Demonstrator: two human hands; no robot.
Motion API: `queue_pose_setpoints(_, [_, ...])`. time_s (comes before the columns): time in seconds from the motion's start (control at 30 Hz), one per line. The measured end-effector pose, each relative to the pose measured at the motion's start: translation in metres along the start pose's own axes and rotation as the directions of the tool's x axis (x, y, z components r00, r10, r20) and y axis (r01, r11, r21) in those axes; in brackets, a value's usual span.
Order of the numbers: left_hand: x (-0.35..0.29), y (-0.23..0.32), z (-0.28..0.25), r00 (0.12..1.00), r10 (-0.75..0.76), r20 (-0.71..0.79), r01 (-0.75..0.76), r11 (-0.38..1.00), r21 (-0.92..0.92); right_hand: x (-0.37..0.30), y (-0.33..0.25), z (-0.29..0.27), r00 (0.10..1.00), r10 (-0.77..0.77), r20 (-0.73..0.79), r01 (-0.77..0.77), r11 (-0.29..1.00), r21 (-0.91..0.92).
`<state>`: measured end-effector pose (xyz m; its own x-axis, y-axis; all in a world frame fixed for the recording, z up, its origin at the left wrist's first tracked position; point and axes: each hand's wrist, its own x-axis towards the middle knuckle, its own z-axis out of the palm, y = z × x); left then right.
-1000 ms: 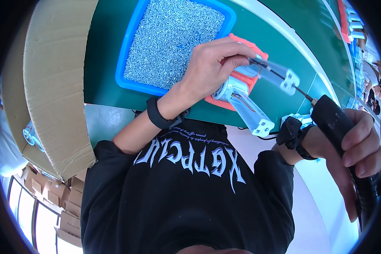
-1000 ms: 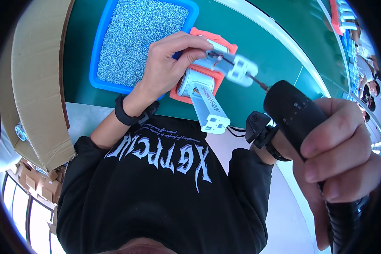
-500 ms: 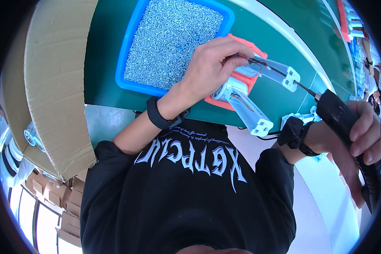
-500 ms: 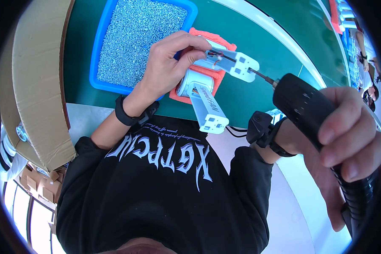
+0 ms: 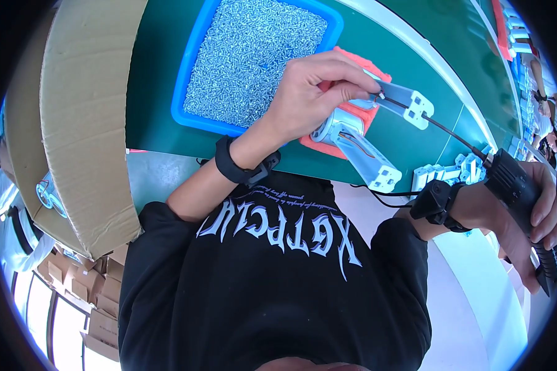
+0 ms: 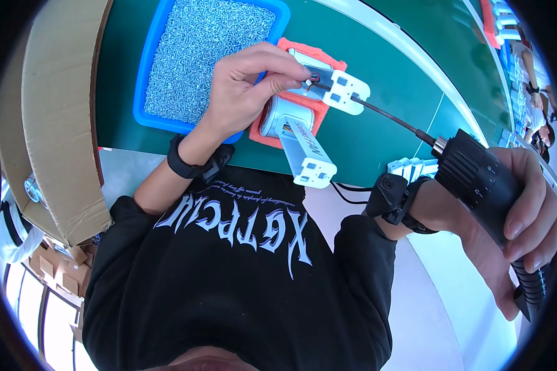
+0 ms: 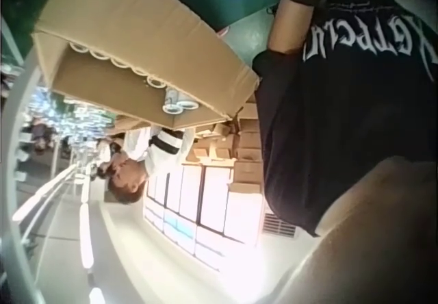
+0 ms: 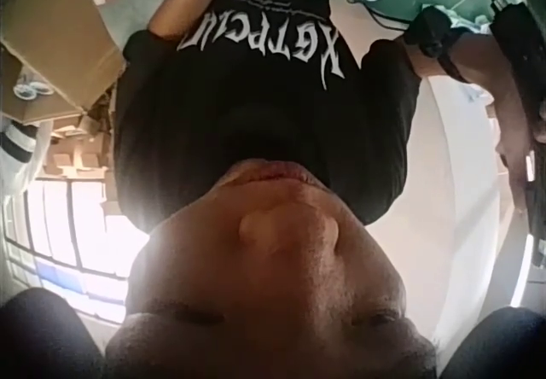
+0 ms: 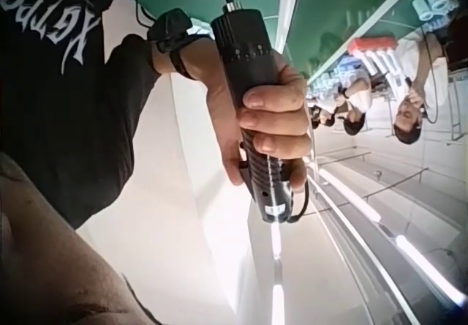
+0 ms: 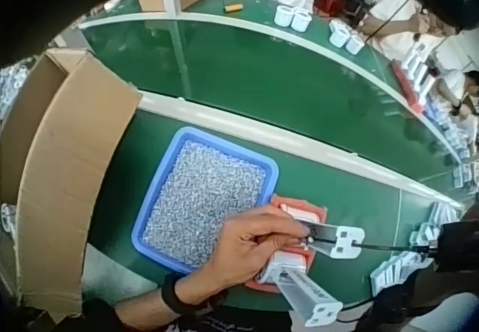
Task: The person places batteries into a holder, fits a plastic casing over them, and secures the assembly by picking up screws from a tray and driving them into the casing with a power screwdriver.
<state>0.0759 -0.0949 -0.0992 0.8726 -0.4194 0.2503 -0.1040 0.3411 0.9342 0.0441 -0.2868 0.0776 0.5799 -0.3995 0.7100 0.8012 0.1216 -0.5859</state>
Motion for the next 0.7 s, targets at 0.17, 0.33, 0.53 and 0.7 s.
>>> queue_pose_setpoints(0.17, [-0.001, 0.003, 0.005, 0.998, -0.067, 0.014, 0.067, 0.996, -0.056, 0.002, -0.006, -0.002, 0.999, 0.025, 0.040, -0.025, 1.000, -0.009])
queue_pose_setpoints(0.33, [0.005, 0.008, 0.001, 0.991, 0.132, 0.022, -0.134, 0.982, 0.136, 0.007, -0.010, -0.016, 0.973, 0.060, 0.221, -0.057, 0.998, -0.018])
queue_pose_setpoints(0.53, [0.001, 0.007, -0.005, 0.994, -0.004, 0.110, -0.044, 0.901, 0.433, 0.003, -0.008, -0.025, 0.841, 0.095, 0.532, -0.171, 0.981, 0.094])
queue_pose_setpoints(0.7, [-0.003, 0.000, -0.006, 0.987, -0.008, 0.160, -0.078, 0.851, 0.519, -0.003, -0.001, -0.021, 0.811, 0.070, 0.581, -0.141, 0.987, 0.078])
